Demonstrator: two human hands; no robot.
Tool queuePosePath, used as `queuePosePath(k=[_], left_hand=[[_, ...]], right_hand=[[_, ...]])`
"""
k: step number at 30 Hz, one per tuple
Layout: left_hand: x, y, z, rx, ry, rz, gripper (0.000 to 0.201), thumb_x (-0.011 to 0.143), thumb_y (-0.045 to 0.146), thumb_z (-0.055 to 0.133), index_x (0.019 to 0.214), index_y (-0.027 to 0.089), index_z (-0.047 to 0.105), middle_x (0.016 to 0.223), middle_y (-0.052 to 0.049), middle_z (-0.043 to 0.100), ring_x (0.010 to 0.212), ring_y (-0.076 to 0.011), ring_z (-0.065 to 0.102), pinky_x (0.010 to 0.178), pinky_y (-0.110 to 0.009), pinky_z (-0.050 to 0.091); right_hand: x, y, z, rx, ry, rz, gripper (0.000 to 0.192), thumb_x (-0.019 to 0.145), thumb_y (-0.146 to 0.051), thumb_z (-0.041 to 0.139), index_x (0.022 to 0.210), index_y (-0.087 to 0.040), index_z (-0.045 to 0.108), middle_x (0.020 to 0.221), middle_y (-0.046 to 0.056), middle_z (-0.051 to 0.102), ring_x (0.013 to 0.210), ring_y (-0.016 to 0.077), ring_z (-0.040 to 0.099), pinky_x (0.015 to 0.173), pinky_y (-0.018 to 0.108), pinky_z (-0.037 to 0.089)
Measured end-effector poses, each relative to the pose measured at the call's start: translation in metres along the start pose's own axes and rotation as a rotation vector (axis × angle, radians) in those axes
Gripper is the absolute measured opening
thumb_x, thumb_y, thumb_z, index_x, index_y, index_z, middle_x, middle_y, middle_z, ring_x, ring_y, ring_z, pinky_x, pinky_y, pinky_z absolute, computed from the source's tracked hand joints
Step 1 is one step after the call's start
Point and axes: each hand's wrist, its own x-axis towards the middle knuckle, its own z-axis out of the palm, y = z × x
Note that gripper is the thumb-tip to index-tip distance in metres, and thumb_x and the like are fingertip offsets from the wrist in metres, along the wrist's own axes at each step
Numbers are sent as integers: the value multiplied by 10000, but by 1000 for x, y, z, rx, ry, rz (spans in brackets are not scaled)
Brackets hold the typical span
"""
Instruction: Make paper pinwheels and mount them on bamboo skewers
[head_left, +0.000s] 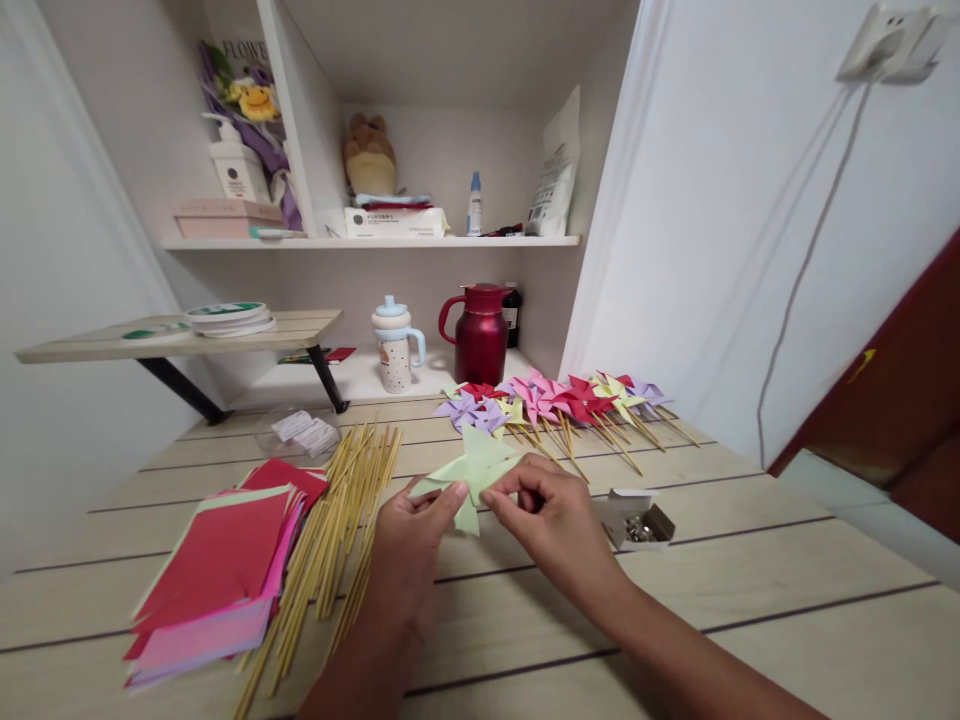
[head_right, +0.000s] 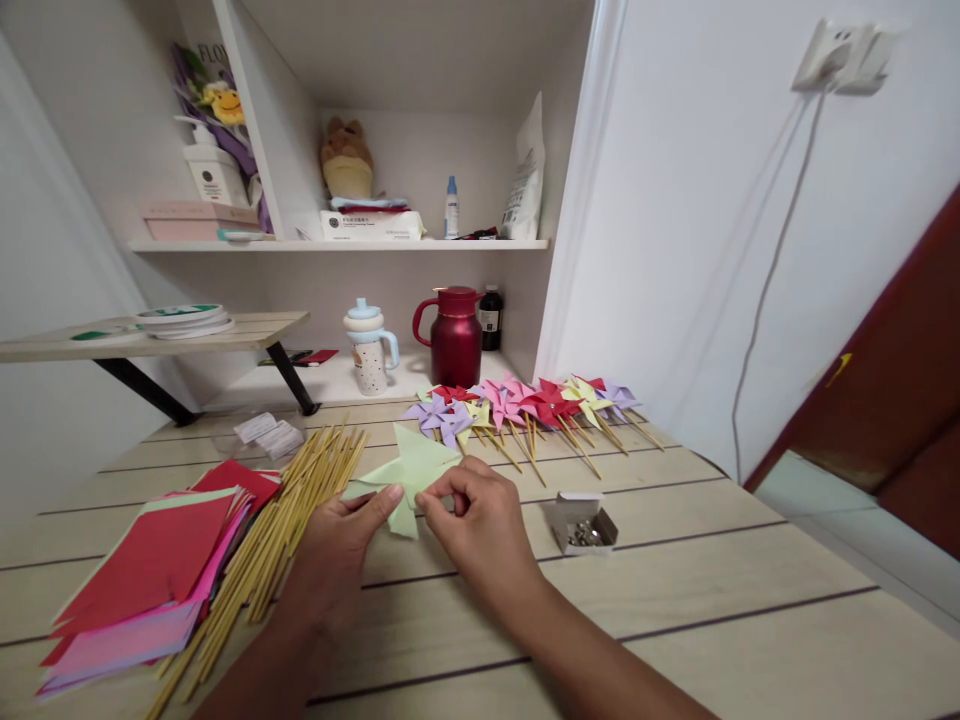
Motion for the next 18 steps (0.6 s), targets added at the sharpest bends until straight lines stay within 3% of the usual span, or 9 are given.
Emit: queuePosePath(k=[14, 18], left_hand=[[-1, 0, 2, -20, -3, -37, 407, 575, 326, 850, 911, 113, 764, 686, -69, 757, 664, -237, 713, 637, -299, 524], [0, -1, 2, -35, 18, 22, 368, 594, 291, 831, 919, 133, 758, 708, -50, 762, 661, -215, 708, 655, -288, 520]], right_hand=[[0, 1, 2, -9, -7, 0, 159, 759, -162, 695, 603, -186, 671, 570, -30, 488, 541, 123, 455, 518, 247, 326], [-1, 3, 2, 10, -16, 1, 142, 774, -202, 711, 634, -193, 696, 580, -26, 495, 549, 130, 458, 524, 255, 336]])
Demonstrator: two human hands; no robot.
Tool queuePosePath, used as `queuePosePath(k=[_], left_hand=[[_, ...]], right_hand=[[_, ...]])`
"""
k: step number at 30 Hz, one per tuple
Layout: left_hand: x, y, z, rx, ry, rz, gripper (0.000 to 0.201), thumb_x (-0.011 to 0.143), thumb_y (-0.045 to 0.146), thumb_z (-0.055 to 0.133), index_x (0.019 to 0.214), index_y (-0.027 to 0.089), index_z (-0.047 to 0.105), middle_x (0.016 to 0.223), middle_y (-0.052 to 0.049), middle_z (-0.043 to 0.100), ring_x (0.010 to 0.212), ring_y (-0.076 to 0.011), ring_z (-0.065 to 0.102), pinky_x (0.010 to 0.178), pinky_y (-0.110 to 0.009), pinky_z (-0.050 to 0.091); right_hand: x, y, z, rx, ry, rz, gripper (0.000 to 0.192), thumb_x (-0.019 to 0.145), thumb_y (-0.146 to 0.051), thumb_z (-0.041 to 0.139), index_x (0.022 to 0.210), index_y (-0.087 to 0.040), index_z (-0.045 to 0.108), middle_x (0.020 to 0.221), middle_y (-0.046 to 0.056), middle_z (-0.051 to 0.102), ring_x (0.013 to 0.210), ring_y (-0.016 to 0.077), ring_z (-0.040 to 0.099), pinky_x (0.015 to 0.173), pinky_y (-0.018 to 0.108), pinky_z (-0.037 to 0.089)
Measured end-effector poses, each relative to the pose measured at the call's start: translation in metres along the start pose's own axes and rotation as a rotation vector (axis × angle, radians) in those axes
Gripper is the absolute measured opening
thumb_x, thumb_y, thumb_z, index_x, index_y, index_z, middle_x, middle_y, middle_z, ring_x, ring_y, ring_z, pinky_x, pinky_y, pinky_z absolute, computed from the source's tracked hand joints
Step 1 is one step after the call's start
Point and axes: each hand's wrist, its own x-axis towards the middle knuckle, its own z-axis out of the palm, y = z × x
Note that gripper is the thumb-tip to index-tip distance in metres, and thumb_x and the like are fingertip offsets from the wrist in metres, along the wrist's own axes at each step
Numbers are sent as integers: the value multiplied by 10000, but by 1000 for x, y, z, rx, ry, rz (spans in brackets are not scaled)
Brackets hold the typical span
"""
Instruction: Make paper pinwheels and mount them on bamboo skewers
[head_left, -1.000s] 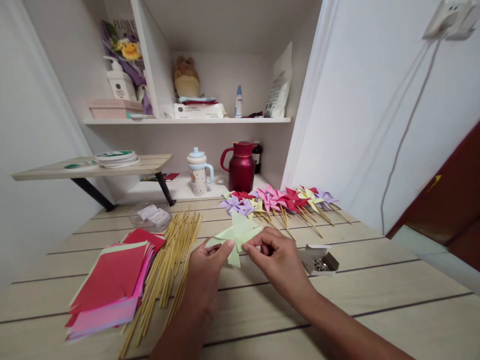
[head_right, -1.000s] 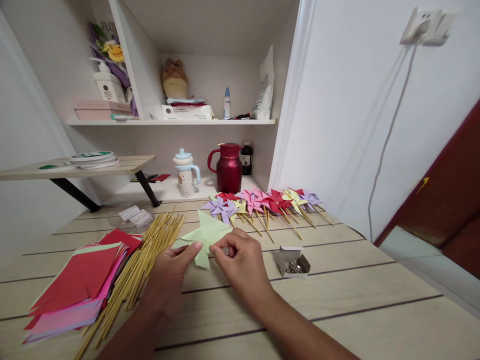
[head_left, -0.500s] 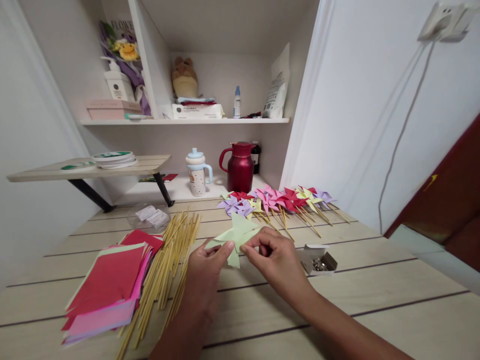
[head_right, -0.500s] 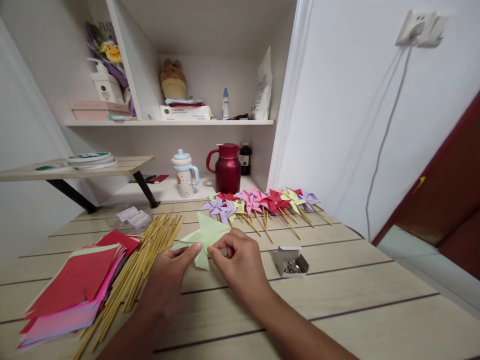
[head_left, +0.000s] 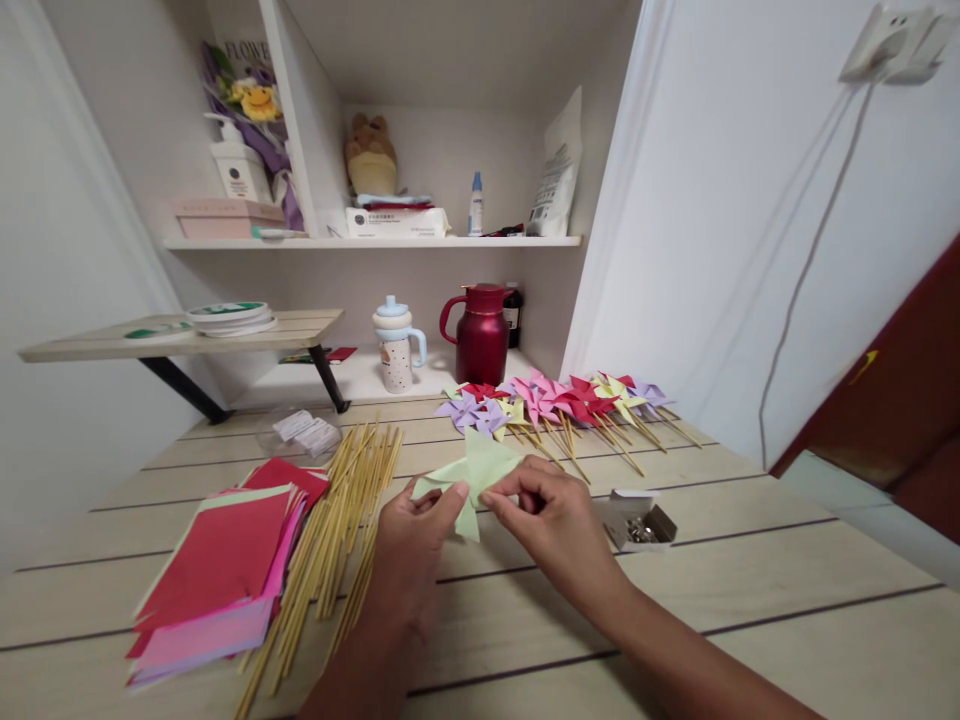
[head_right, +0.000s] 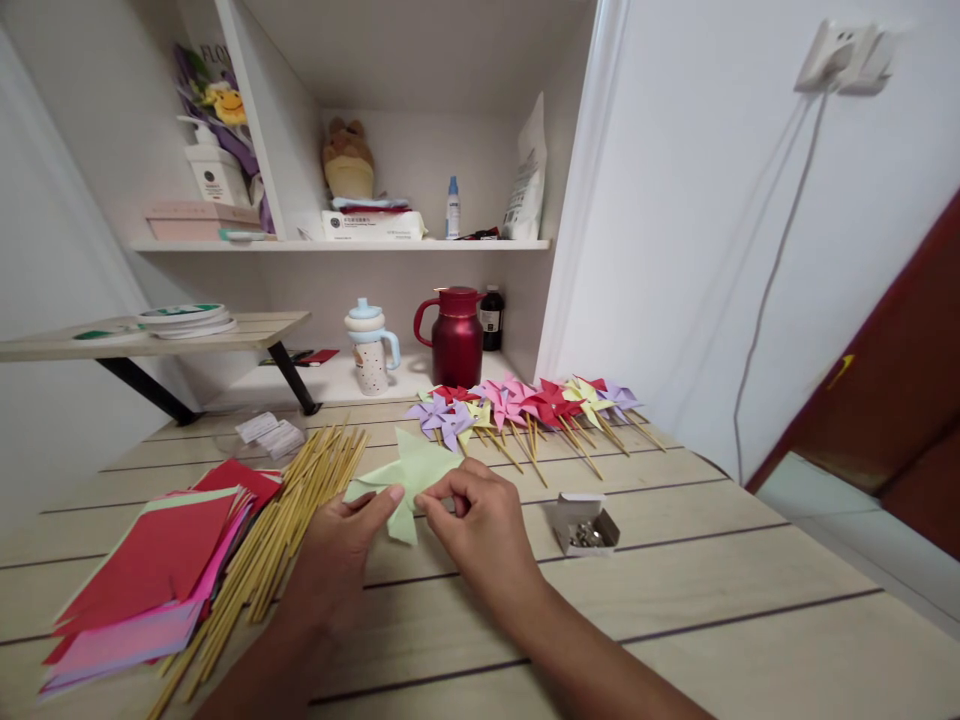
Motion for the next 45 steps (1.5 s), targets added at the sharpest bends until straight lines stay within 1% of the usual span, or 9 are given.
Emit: queuePosePath(k=[7, 11, 14, 18, 22, 26, 29, 36, 45], left_hand=[[6, -2, -7, 84, 45, 35, 210, 636, 274, 806, 801, 154, 756, 809, -77, 782, 792, -231, 725, 703, -283, 523], [11, -4, -12, 164, 87, 81, 183, 620, 265, 821, 745, 150, 751, 830, -83, 785, 748, -210, 717, 680, -265, 512], [13, -5, -14, 112, 32, 60, 229, 627, 295, 827, 787, 145, 762, 863, -88, 785, 784, -225, 717, 721, -291, 518], [11, 0, -14, -22, -144, -1, 359, 652, 332, 825, 931, 113, 768, 920, -120, 778, 887, -247, 706, 819, -321, 509], [11, 1, -15, -39, -245, -9, 379, 695, 337, 801, 985, 97, 759, 931, -132, 774, 890, -248, 703, 849, -328, 503], [17, -5, -20, 72, -291, 13, 365, 701, 356, 782, 967, 108, 754, 915, -125, 774, 852, -254, 709, 813, -342, 520], [18, -8, -20, 279, -267, 52, 306, 667, 317, 778, 920, 149, 737, 849, -84, 776, 804, -246, 716, 732, -316, 530], [17, -8, -14, 512, -129, 235, 219, 646, 310, 715, 820, 187, 660, 720, -36, 736, 693, -221, 699, 586, -269, 495], [15, -9, -12, 575, -59, 450, 117, 644, 268, 693, 736, 211, 649, 739, 12, 684, 613, -160, 660, 597, -240, 490]], right_hand=[[4, 3, -8, 52, 71, -7, 155, 843, -312, 671, 953, -212, 715, 690, -15, 509, 613, 153, 482, 584, 282, 401], [10, 11, -13, 78, 113, -34, 242, 855, -330, 656, 1078, -244, 692, 976, 58, 603, 891, 214, 562, 806, 361, 457], [14, 20, -13, 304, 96, 111, 284, 870, -394, 636, 1112, -252, 676, 1080, 69, 636, 987, 225, 581, 896, 397, 457], [19, 29, -12, 690, 60, 397, 331, 811, -452, 697, 1038, -212, 686, 861, 28, 675, 730, 162, 620, 737, 326, 501], [21, 31, -12, 823, -28, 550, 321, 649, -381, 849, 858, -183, 707, 768, 8, 679, 644, 137, 595, 659, 279, 479], [20, 28, -15, 913, -101, 607, 297, 692, -428, 821, 843, -189, 731, 788, 17, 691, 710, 143, 599, 684, 263, 461], [20, 25, -20, 846, -200, 571, 378, 752, -514, 748, 964, -201, 752, 939, 56, 722, 859, 188, 620, 778, 302, 460], [20, 20, -26, 581, -337, 441, 680, 561, -386, 886, 1199, -277, 678, 1270, 85, 637, 1205, 306, 523, 972, 445, 416], [20, 14, -23, 303, -351, 239, 320, 591, -350, 869, 880, -240, 787, 1292, 86, 587, 1261, 316, 489, 1042, 453, 371]])
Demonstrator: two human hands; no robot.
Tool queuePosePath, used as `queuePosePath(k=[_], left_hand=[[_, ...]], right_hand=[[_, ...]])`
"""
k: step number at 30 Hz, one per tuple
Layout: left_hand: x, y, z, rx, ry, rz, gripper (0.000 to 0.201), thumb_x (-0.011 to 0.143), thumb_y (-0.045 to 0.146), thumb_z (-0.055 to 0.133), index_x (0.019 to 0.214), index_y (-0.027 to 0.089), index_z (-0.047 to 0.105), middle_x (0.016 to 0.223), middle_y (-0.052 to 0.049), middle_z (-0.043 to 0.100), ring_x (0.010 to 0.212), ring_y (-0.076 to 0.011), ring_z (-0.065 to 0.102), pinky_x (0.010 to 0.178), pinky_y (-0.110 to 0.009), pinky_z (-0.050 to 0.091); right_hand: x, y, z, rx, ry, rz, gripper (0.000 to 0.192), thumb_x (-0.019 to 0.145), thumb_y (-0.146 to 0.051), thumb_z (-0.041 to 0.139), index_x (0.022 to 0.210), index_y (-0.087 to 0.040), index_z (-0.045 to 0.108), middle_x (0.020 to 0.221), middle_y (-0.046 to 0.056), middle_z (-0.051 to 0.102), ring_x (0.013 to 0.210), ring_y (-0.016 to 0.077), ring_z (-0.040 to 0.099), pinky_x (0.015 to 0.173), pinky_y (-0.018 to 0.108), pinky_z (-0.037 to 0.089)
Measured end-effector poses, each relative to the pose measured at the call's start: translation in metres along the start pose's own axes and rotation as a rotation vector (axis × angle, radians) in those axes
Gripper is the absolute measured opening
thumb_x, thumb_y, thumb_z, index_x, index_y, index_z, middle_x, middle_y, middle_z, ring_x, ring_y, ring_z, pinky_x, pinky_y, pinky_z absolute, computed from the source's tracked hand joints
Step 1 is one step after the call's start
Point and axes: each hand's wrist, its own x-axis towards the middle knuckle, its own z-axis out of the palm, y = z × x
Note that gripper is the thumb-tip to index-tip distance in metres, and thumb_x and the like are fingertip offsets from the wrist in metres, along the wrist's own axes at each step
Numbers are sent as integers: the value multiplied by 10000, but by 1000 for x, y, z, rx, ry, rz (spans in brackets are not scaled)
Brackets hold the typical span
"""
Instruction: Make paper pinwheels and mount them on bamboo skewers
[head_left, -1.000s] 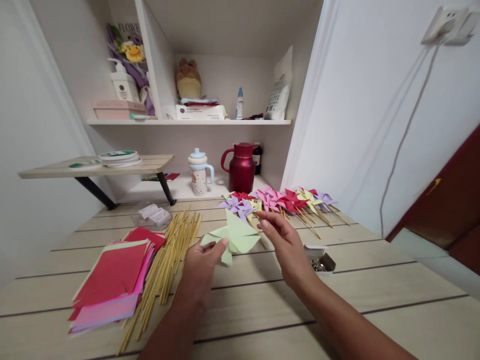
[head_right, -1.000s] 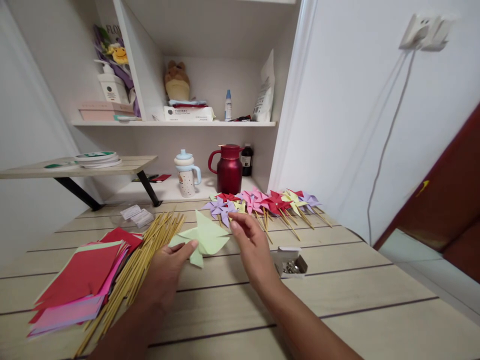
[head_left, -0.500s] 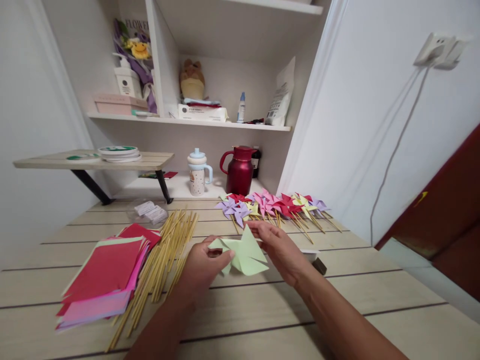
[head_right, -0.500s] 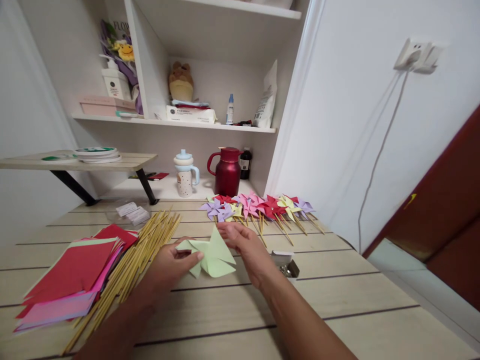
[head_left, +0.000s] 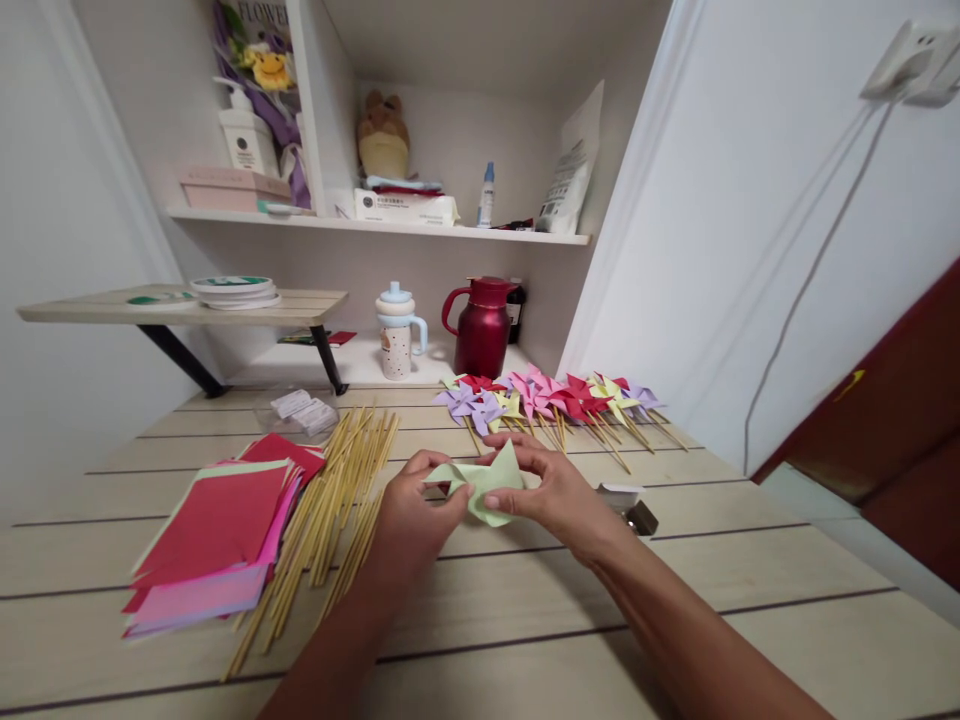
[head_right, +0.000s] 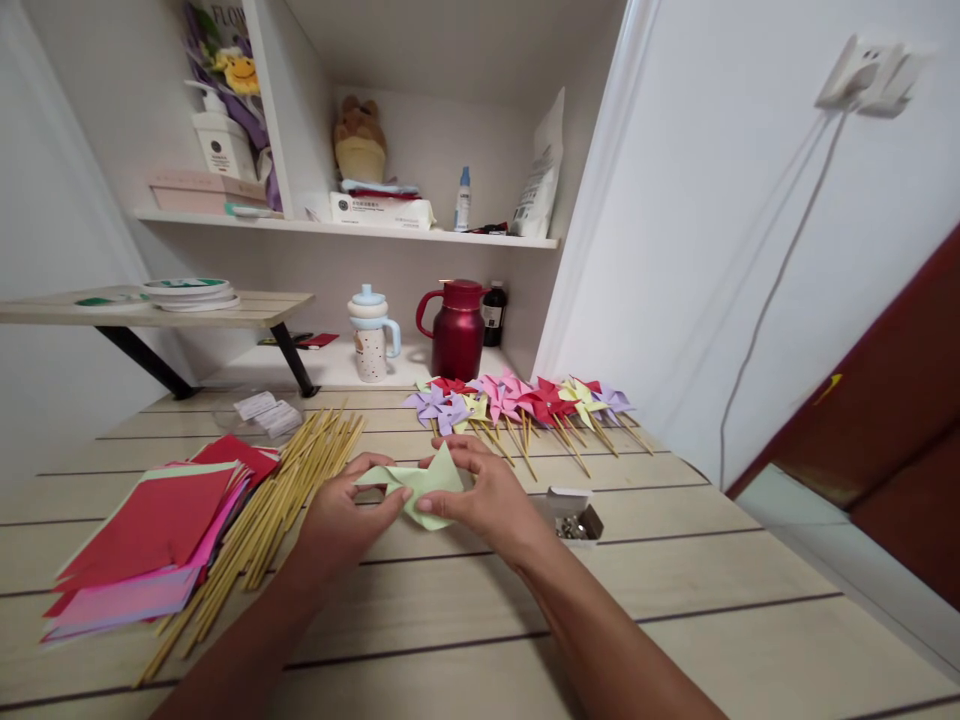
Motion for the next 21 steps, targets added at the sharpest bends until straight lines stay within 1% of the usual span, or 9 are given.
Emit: queuePosePath(k=[3, 5, 10, 13, 15, 17, 19, 21], left_hand=[[-2, 0, 1, 39, 4, 69, 71, 669, 260, 674, 702, 202, 651, 806, 1, 664, 615, -138, 644, 590, -220, 489], [-2, 1, 2, 64, -1, 107, 52, 683, 248, 659, 685, 198, 646, 817, -3, 650, 616, -128, 633, 593, -211, 492], [-3, 9, 2, 103, -37, 148, 24, 667, 223, 652, 669, 201, 641, 778, -1, 632, 652, -136, 632, 631, -215, 511], [-4, 12, 2, 110, -35, 142, 44, 658, 225, 654, 694, 199, 662, 768, -3, 630, 629, -132, 622, 620, -220, 516], [-4, 12, 2, 111, -37, 139, 36, 663, 225, 648, 663, 197, 670, 773, -10, 632, 636, -134, 628, 620, -223, 516], [-4, 11, 3, 108, -36, 135, 71, 671, 231, 650, 617, 196, 679, 782, -21, 634, 665, -142, 640, 633, -230, 515], [-4, 8, 6, 104, -4, 135, 100, 675, 241, 664, 588, 199, 688, 780, -26, 636, 689, -151, 641, 642, -241, 507], [-5, 4, 9, 93, 54, 126, 112, 672, 251, 687, 572, 202, 682, 769, -28, 639, 706, -161, 636, 654, -255, 499]], right_hand=[[-1, -1, 2, -24, 5, -6, 194, 616, -334, 854, 755, -223, 779, 1281, 79, 601, 1219, 299, 530, 1040, 436, 374], [-2, -1, 3, -31, 17, -7, 177, 620, -328, 852, 732, -219, 769, 1269, 75, 616, 1189, 292, 554, 1021, 430, 391], [-3, 0, 3, -50, 34, -7, 170, 654, -316, 825, 767, -205, 762, 1208, 82, 663, 1108, 283, 605, 952, 417, 440], [-4, 0, 2, -65, 40, -28, 179, 670, -300, 807, 811, -202, 756, 1152, 80, 688, 1091, 278, 614, 961, 413, 433], [-3, 0, 2, -80, 45, -31, 215, 671, -302, 803, 856, -205, 751, 1095, 75, 705, 1065, 275, 622, 956, 414, 432], [-3, -1, 2, -91, 51, -20, 228, 680, -310, 794, 876, -204, 745, 1043, 71, 714, 1018, 269, 635, 918, 404, 449], [-4, -1, 4, -87, 67, -5, 201, 687, -313, 783, 846, -199, 736, 1003, 65, 719, 971, 257, 644, 871, 381, 465], [-4, -1, 6, -54, 81, 29, 190, 689, -312, 778, 824, -189, 728, 955, 55, 723, 895, 235, 650, 801, 348, 478]])
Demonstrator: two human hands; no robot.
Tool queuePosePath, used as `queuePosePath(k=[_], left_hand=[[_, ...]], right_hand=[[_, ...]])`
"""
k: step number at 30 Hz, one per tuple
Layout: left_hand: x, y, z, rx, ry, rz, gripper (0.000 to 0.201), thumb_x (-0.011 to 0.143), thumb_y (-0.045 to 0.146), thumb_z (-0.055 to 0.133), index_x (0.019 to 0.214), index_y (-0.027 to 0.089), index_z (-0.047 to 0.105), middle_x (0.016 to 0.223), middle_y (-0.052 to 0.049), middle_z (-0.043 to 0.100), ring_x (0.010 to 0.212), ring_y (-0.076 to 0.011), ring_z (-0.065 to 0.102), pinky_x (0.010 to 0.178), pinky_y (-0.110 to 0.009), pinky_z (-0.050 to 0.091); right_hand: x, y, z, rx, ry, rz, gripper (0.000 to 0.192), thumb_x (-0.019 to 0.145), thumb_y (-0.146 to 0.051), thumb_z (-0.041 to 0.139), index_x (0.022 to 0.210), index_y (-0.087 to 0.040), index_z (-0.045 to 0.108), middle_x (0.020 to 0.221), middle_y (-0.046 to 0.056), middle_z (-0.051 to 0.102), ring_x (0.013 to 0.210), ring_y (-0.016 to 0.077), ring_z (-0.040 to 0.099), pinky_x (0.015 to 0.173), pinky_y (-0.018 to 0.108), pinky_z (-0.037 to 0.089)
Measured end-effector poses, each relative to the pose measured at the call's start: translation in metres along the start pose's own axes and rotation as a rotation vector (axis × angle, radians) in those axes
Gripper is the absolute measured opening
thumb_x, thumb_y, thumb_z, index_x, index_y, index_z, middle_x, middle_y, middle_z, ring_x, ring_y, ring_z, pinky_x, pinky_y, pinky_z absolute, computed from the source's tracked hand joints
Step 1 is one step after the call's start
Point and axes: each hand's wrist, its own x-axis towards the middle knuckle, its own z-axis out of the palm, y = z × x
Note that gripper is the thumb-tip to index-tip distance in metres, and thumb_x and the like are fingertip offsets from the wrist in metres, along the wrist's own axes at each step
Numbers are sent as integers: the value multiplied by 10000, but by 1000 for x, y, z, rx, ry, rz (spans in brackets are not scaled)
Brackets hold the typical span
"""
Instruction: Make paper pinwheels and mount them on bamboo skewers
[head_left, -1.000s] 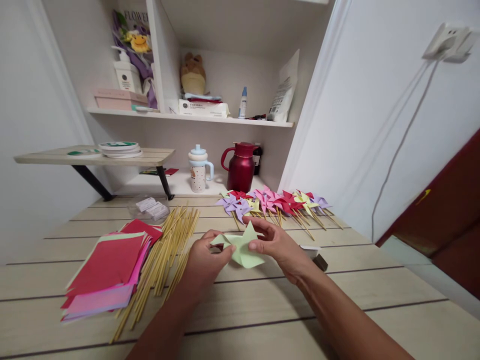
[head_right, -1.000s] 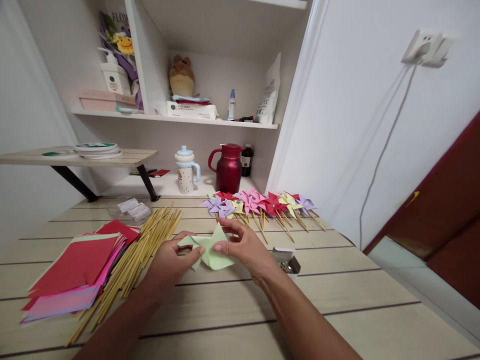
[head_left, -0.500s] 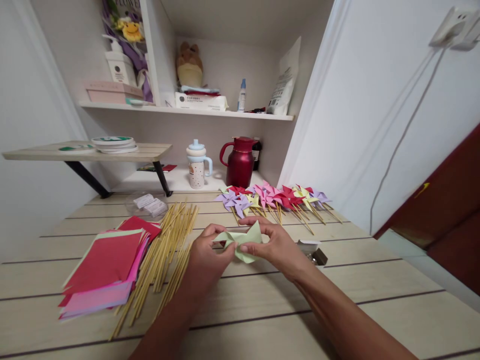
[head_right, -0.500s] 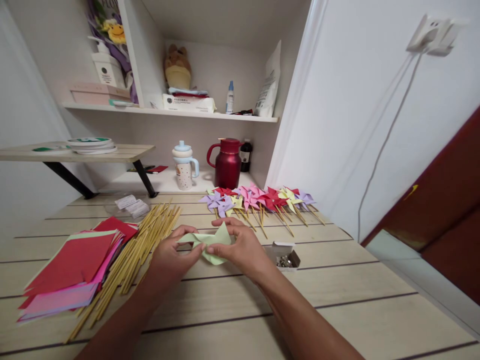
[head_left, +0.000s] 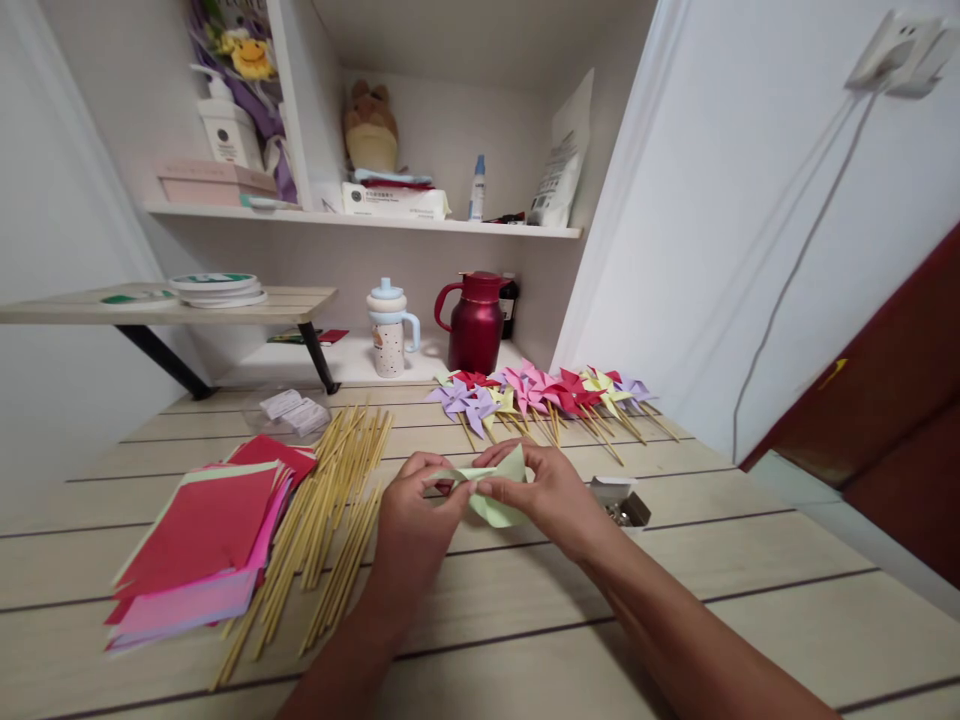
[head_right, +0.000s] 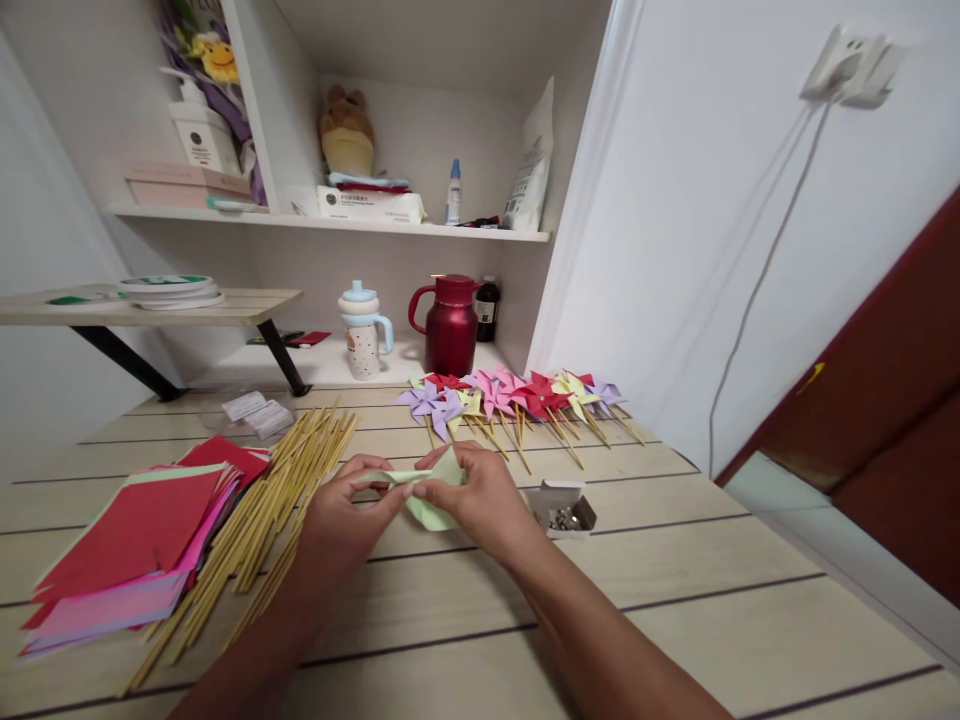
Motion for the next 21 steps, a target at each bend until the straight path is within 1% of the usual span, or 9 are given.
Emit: queuePosePath(k=[4, 5, 7, 9, 10, 13, 15, 17, 21], left_hand=[[0, -3, 4, -65, 64, -49, 112, 675, 277, 727, 611, 201, 674, 781, -30, 647, 752, -179, 623, 729, -289, 502], [1, -2, 3, -100, 75, -71, 97, 679, 288, 738, 718, 204, 709, 849, -39, 664, 807, -189, 630, 787, -304, 502], [2, 1, 0, -180, 120, -140, 341, 698, 329, 754, 1019, 222, 715, 1060, -68, 667, 988, -219, 624, 933, -346, 466], [4, 4, -5, -271, 175, -225, 545, 752, 404, 728, 1262, 255, 608, 1267, -89, 602, 1183, -244, 557, 1044, -378, 398], [4, 5, -8, -313, 197, -266, 579, 786, 448, 696, 1320, 269, 561, 1331, -91, 568, 1249, -249, 518, 1071, -382, 376], [0, 5, -10, -448, 238, -395, 577, 828, 560, 616, 1335, 296, 537, 1409, -87, 525, 1304, -258, 489, 1059, -373, 406], [-4, 4, -6, -563, 177, -485, 557, 830, 625, 567, 1276, 292, 588, 1402, -101, 542, 1288, -267, 513, 1004, -372, 461], [-9, 4, 0, -651, 73, -502, 537, 828, 647, 550, 1216, 284, 637, 1402, -103, 553, 1274, -269, 532, 969, -369, 487], [-15, 11, 11, -680, -54, -509, 501, 708, 478, 775, 1131, 224, 695, 1313, -112, 636, 1264, -288, 541, 1022, -375, 440]], right_hand=[[0, 2, 5, 234, 2, 149, 250, 650, -324, 805, 823, -164, 720, 735, 14, 706, 656, 175, 616, 617, 287, 458], [0, 3, 6, 325, 2, 174, 263, 636, -324, 817, 819, -160, 722, 709, 12, 705, 636, 171, 611, 603, 283, 457], [1, 3, 8, 496, 22, 197, 273, 614, -312, 837, 808, -152, 731, 723, 27, 725, 639, 171, 621, 610, 284, 467], [3, 3, 10, 639, 69, 203, 283, 593, -287, 857, 810, -147, 742, 764, 46, 749, 659, 174, 636, 634, 288, 481], [4, 3, 11, 705, 103, 208, 290, 579, -276, 867, 808, -146, 745, 775, 51, 756, 661, 174, 641, 639, 287, 483], [6, 2, 15, 881, 188, 230, 337, 547, -256, 891, 833, -150, 747, 804, 55, 768, 679, 179, 657, 657, 286, 487], [8, 3, 18, 960, 221, 233, 366, 539, -249, 900, 859, -154, 748, 828, 52, 772, 705, 180, 665, 684, 285, 490], [9, 6, 19, 1005, 242, 232, 379, 547, -244, 901, 883, -155, 749, 856, 52, 776, 735, 178, 672, 724, 284, 493], [9, 12, 23, 1015, 264, 232, 342, 566, -248, 894, 859, -149, 748, 838, 52, 773, 731, 177, 669, 733, 289, 496]])
